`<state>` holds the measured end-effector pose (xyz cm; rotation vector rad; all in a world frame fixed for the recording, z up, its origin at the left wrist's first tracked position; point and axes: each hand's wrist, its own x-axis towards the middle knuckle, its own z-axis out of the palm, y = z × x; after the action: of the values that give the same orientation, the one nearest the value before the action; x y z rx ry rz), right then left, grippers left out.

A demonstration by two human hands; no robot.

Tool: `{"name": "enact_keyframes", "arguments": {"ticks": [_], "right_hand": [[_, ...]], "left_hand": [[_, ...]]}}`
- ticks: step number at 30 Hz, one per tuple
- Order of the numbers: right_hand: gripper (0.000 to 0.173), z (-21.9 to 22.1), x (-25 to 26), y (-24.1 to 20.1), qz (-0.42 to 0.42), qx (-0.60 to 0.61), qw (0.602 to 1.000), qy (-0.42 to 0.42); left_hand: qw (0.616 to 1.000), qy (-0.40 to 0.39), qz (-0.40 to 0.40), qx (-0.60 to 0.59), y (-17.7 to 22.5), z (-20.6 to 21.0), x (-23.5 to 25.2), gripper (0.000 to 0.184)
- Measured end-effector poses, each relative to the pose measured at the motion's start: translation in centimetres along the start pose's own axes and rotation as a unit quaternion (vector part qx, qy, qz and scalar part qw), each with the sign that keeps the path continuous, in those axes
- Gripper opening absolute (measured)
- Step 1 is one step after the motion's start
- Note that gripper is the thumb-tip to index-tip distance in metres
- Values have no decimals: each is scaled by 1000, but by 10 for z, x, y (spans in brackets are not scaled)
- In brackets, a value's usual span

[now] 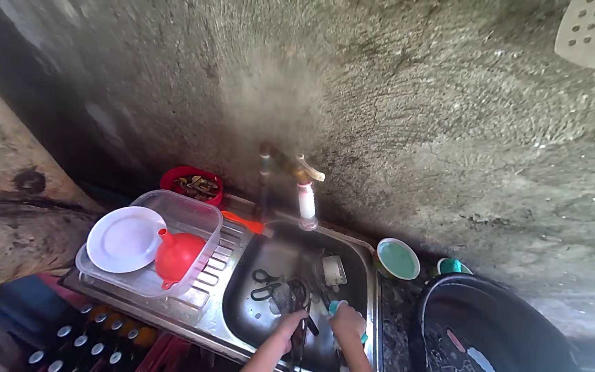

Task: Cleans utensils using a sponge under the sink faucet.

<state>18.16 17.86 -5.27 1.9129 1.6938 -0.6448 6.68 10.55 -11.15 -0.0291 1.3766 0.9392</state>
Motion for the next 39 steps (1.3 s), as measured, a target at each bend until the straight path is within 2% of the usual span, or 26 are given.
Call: {"name": "enact_keyframes", "arguments": {"ticks": [3, 7, 12, 14, 18, 21, 24, 28, 34, 36, 39], "right_hand": [[55, 0, 3, 5, 2, 3, 1000, 1], [56, 0, 3, 6, 4, 11, 1000, 3], [61, 4, 6, 6, 12, 17, 1000, 20], [63, 5, 4, 4, 8, 14, 999, 32], [62, 4, 1, 1, 2, -4, 999, 39], [60, 2, 0, 2, 0, -6, 999, 35], [59, 1, -2, 2, -3, -11, 999, 33], [60, 0, -4, 2, -4, 2, 1000, 25], [58, -2, -5, 3, -11, -7, 1000, 20], [60, -4, -5, 4, -16, -7, 1000, 20], [70, -10, -11, 9, -25, 15, 999, 36]], "left_hand": [[999, -29, -16, 41, 20, -28, -11, 32], [995, -48, -9, 89, 41, -69, -19, 28], [987, -19, 1, 158, 65, -101, -32, 57], [975, -13, 4, 220, 67, -108, -29, 67], [939, -18, -9, 344, 66, -113, -19, 71], [903, -15, -18, 430, 75, -106, -29, 68], [872, -50, -29, 487, 88, -109, -44, 68], [823, -92, -31, 560, 101, -119, -81, 61], [750, -74, -21, 657, 117, -140, -158, 70], [755, -77, -2, 651, 120, -148, -181, 71], [838, -115, 76, 528, 117, -165, -189, 70]]}}
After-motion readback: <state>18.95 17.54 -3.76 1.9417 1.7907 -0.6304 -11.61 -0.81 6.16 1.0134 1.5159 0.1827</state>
